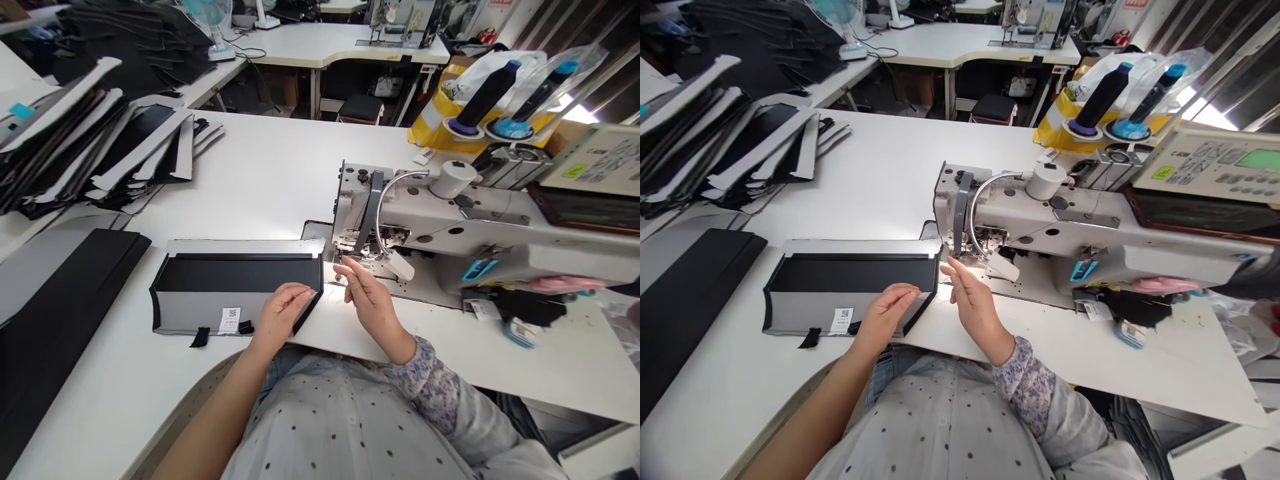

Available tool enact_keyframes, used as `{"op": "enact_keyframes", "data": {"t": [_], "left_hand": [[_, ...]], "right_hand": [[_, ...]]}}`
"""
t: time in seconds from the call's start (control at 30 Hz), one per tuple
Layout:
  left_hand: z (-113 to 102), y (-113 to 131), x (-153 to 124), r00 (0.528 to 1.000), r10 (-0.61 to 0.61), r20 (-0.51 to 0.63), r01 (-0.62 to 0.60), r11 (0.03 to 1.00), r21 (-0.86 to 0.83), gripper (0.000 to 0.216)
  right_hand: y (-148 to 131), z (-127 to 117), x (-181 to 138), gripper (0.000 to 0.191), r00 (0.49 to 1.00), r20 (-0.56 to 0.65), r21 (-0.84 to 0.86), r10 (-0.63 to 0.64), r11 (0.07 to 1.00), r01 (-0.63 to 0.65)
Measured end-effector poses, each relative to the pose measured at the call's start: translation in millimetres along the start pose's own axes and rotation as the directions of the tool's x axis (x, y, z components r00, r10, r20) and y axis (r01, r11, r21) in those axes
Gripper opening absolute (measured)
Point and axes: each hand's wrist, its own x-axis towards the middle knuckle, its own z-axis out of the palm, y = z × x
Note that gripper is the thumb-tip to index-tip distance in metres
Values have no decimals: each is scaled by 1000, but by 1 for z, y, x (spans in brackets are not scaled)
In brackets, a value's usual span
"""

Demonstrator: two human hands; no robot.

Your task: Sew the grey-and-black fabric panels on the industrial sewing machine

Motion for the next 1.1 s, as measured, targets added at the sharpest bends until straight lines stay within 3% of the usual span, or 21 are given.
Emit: {"op": "enact_keyframes", "data": {"t": [0.1, 0.17, 0.27, 0.33, 0.37, 0.43, 0.5, 0.53, 0.57, 0.63, 0.73, 0.8, 0.87, 0.97, 1.03, 1.1], "left_hand": [[-4, -8, 2, 994, -114, 1, 110, 962, -252, 40], [-8, -15, 4, 989, -145, 20, 143, 930, -340, 40], [-12, -22, 6, 990, -140, 30, 143, 948, -286, 37], [-12, -23, 7, 992, -123, 37, 127, 985, -120, 35], [-11, -22, 7, 994, -99, 41, 100, 995, -12, 35], [-7, -20, 9, 998, -15, 56, 3, 978, 210, 34], [-1, -18, 11, 990, 81, 113, -121, 901, 416, 35], [2, -18, 11, 981, 117, 158, -183, 839, 512, 36], [4, -18, 12, 968, 142, 206, -239, 763, 601, 36], [7, -17, 14, 941, 176, 290, -336, 595, 730, 33], [1, -12, 16, 916, 202, 347, -402, 460, 792, 31], [-6, -8, 15, 920, 174, 350, -388, 515, 764, 32], [-13, -5, 13, 935, 92, 344, -312, 678, 666, 33], [-16, -3, 11, 932, -11, 362, -127, 927, 354, 35], [-13, -3, 12, 912, -25, 408, -34, 990, 136, 35], [-8, -2, 14, 870, -66, 488, 54, 998, 39, 36]], "right_hand": [[2, -16, -3, 46, 998, 40, -370, -38, 928, 50], [8, -31, -5, 45, 997, 73, -617, 15, 786, 33], [21, -52, -9, 36, 985, 82, -834, 149, 551, -14], [29, -63, -11, 27, 972, 79, -859, 220, 509, -46], [33, -66, -12, 25, 968, 75, -835, 239, 545, -70], [36, -67, -12, 28, 966, 75, -680, 246, 721, -131], [35, -61, -10, 34, 963, 124, -341, 239, 922, -185], [34, -55, -8, 36, 958, 166, -134, 235, 967, -215], [33, -48, -6, 36, 948, 212, 58, 237, 965, -254], [31, -33, -1, 33, 921, 293, 338, 257, 873, -351], [31, -15, 7, 27, 894, 340, 559, 293, 702, -442], [35, -10, 10, 24, 891, 344, 644, 298, 615, -455], [42, -9, 11, 23, 885, 355, 686, 302, 559, -466], [52, -9, 10, 27, 884, 339, 715, 321, 523, -465], [56, -9, 10, 30, 886, 325, 726, 331, 512, -458], [58, -10, 12, 31, 887, 321, 728, 332, 513, -455]]}}
